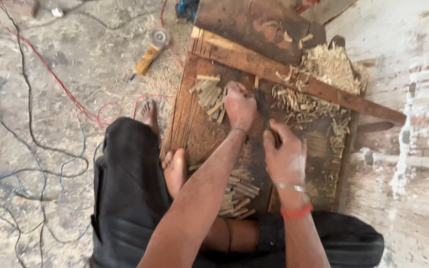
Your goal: The person sits cross-legged on the floor at a low wooden bench and whittles small wooden sticks with a knife, shaving off thin curls and placing finished pieces on a growing pile of carved sticks on the bench.
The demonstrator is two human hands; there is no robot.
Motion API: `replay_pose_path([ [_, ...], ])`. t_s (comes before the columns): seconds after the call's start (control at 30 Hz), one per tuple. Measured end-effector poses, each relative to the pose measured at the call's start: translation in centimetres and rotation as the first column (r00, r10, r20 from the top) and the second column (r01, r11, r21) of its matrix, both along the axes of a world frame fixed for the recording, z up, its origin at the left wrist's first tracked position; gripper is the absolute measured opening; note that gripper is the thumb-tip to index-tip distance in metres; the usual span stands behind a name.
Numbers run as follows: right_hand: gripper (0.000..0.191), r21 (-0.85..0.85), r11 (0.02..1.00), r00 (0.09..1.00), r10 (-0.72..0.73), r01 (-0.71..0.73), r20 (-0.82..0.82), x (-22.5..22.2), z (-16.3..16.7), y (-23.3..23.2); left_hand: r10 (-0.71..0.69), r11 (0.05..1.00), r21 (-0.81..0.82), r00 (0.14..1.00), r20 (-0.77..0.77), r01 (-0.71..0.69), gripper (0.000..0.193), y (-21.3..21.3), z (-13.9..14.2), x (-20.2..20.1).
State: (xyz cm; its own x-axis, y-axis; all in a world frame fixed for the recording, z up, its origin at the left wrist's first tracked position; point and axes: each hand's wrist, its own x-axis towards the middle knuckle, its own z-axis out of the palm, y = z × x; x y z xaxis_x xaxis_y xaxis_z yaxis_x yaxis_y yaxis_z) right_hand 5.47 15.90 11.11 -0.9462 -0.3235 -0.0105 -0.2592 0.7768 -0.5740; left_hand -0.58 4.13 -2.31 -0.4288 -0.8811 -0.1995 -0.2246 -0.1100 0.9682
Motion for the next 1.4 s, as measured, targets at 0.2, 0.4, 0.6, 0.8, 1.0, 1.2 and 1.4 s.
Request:
replay_pose_path([
  [0.2,0.025,0.008,0.995,0.990,0.099,-0.099,-0.104,-0.9,-0.5,-0.3,0.073,0.994,-0.075,0.996,-0.059,-0.078,0.020,0.4,0.2,-0.1],
  [0.4,0.027,-0.025,0.995,0.990,0.092,-0.095,-0.105,0.1,-0.6,-0.3,0.068,0.978,-0.196,0.997,-0.043,-0.075,0.030,0.3,-0.4,-0.2],
  [0.6,0.026,0.007,0.989,0.966,0.146,-0.148,-0.214,-1.4,-1.0,-1.8,0.035,0.994,-0.104,0.998,-0.058,-0.041,0.024,0.4,-1.2,-1.0],
  [0.8,0.028,0.034,0.993,0.986,0.115,-0.111,-0.118,-1.6,-1.4,-0.9,0.056,0.998,-0.024,0.997,-0.044,-0.057,0.027,0.1,-0.5,-0.3],
  [1.0,0.027,0.013,0.993,0.975,0.116,-0.116,-0.188,-2.4,-2.0,-1.4,0.044,0.983,-0.170,0.989,-0.138,-0.067,0.028,-0.5,-0.7,-0.7],
  [1.2,0.027,-0.023,0.995,0.991,0.099,-0.101,-0.091,0.2,-0.7,0.0,0.031,0.999,-0.018,0.996,-0.086,-0.033,0.025,-0.1,-1.8,-1.2],
  [1.4,0.026,0.061,0.996,0.990,0.072,-0.065,-0.123,-2.5,-0.6,-2.0,0.041,0.970,0.243,0.986,-0.160,-0.001,0.024,-0.2,-0.3,-0.8],
])
